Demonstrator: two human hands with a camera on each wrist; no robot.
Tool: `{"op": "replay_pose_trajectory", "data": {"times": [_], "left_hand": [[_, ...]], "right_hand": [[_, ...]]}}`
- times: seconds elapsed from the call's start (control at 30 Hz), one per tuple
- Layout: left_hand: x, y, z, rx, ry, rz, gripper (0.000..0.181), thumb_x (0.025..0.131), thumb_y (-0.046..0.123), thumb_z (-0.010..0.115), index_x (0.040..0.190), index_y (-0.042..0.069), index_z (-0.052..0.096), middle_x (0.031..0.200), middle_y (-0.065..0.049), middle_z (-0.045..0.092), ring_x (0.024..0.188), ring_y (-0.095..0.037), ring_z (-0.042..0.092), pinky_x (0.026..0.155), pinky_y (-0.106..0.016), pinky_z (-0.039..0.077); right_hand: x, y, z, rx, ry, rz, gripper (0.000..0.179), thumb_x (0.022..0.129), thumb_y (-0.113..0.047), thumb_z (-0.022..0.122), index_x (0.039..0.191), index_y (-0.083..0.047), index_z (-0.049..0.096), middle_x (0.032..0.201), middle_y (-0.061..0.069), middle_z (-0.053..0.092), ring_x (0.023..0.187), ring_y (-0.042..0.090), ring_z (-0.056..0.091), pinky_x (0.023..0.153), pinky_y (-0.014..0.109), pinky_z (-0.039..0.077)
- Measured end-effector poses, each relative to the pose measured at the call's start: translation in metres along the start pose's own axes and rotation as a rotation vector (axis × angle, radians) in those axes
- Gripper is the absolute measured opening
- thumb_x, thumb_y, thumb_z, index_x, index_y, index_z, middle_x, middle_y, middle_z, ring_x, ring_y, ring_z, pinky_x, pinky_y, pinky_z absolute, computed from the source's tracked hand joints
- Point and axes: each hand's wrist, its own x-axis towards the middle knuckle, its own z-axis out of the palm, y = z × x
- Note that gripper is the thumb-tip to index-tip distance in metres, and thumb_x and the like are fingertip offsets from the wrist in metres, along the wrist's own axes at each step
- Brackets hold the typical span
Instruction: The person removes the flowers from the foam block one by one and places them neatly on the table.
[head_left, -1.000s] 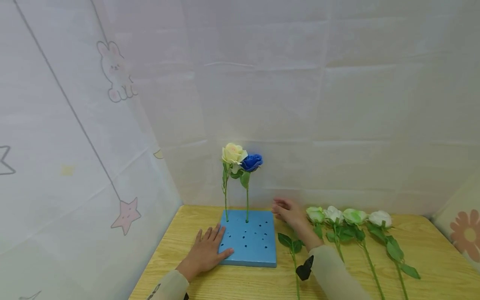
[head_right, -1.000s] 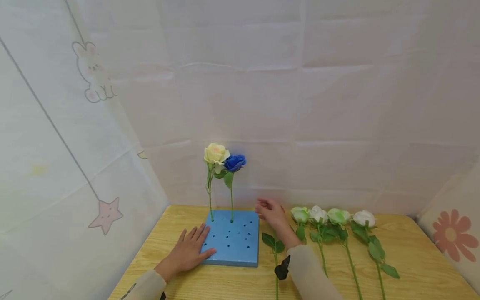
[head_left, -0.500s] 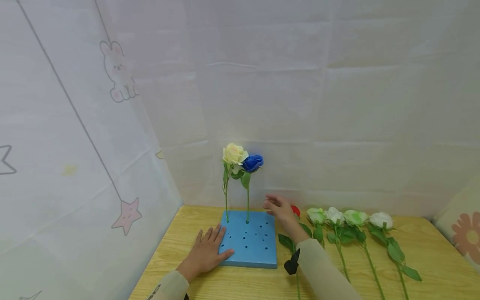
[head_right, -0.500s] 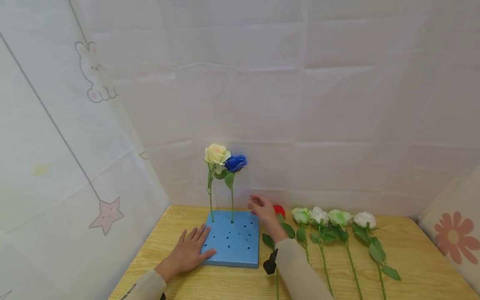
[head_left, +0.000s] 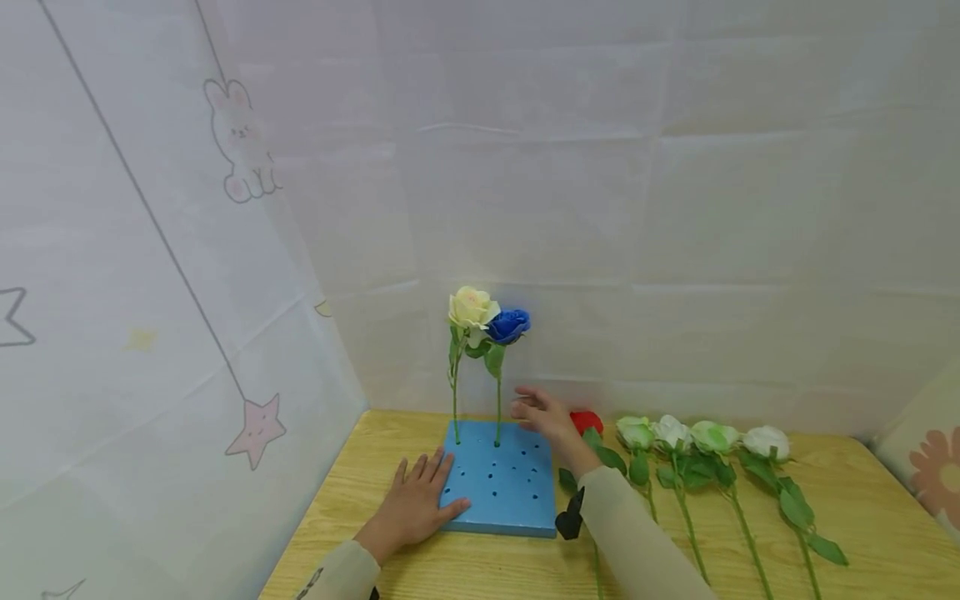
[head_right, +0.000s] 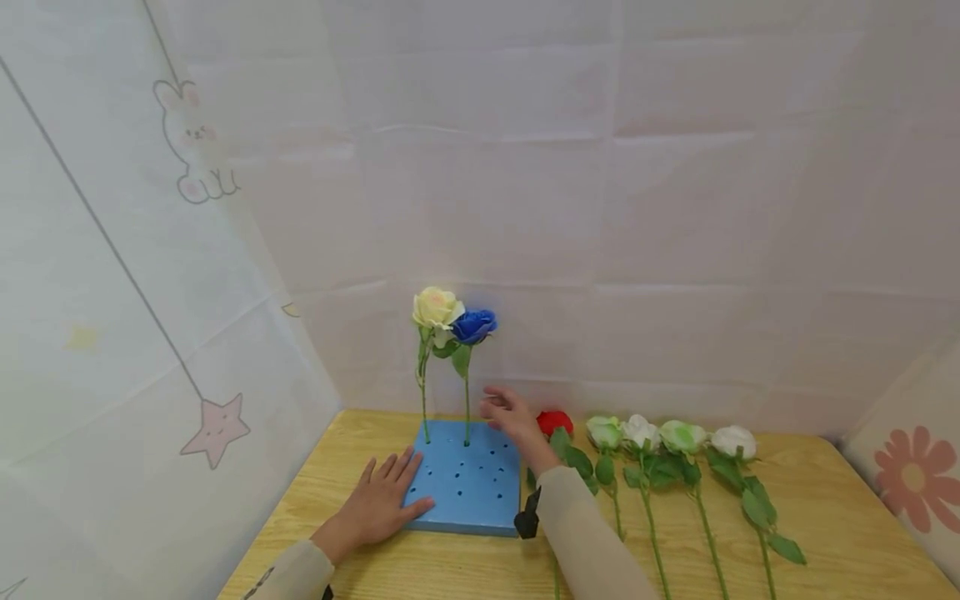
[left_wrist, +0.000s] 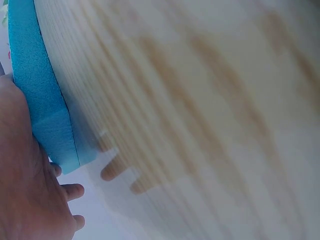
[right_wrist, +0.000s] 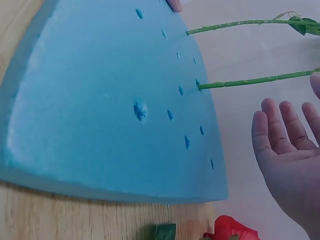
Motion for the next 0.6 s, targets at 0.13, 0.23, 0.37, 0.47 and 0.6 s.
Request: {"op": "replay_pose_trajectory", "data": {"times": [0.13,0.23,0.37,0.47,0.6], "left_hand": [[0.001,0.001,-0.002,-0.003,-0.010,-0.006,0.094,0.096,0.078,0.033,0.162,0.011,0.026,0.167,-0.014,0.023,0.148,-0.046,0.028,0.115,-0.072,0.014],[0.001,0.002,-0.004,0.000,-0.019,-0.014,0.095,0.095,0.078,0.033,0.162,0.012,0.026,0.167,-0.013,0.023,0.149,-0.045,0.027,0.116,-0.071,0.014],[0.001,0.002,-0.003,0.005,-0.019,-0.018,0.094,0.095,0.078,0.032,0.162,0.013,0.026,0.167,-0.013,0.022,0.150,-0.044,0.027,0.116,-0.070,0.014],[0.002,0.001,-0.001,0.010,-0.014,-0.013,0.095,0.095,0.079,0.032,0.162,0.012,0.025,0.167,-0.013,0.022,0.149,-0.044,0.027,0.116,-0.070,0.014],[0.002,0.001,0.000,0.006,-0.002,-0.002,0.095,0.096,0.078,0.033,0.162,0.010,0.026,0.167,-0.015,0.024,0.148,-0.045,0.029,0.115,-0.071,0.014]], "right_hand": [[0.004,0.001,0.003,0.000,-0.039,0.008,0.052,0.100,-0.018,0.066,0.148,-0.003,0.050,0.134,0.019,0.062,0.115,0.031,0.066,0.104,0.051,0.049],[0.008,0.005,0.006,-0.008,-0.062,0.008,0.052,0.101,-0.020,0.065,0.148,-0.004,0.050,0.134,0.019,0.062,0.115,0.031,0.066,0.104,0.051,0.049],[0.011,0.009,0.011,-0.017,-0.075,-0.005,0.050,0.101,-0.021,0.066,0.147,-0.005,0.052,0.134,0.019,0.062,0.117,0.034,0.065,0.104,0.051,0.049],[0.012,0.010,0.014,-0.014,-0.087,-0.007,0.050,0.100,-0.021,0.067,0.146,-0.006,0.053,0.136,0.022,0.060,0.121,0.037,0.062,0.104,0.051,0.049],[0.012,0.012,0.018,0.003,-0.093,0.014,0.052,0.099,-0.023,0.068,0.145,-0.004,0.052,0.139,0.026,0.056,0.126,0.041,0.057,0.105,0.053,0.047]]}}
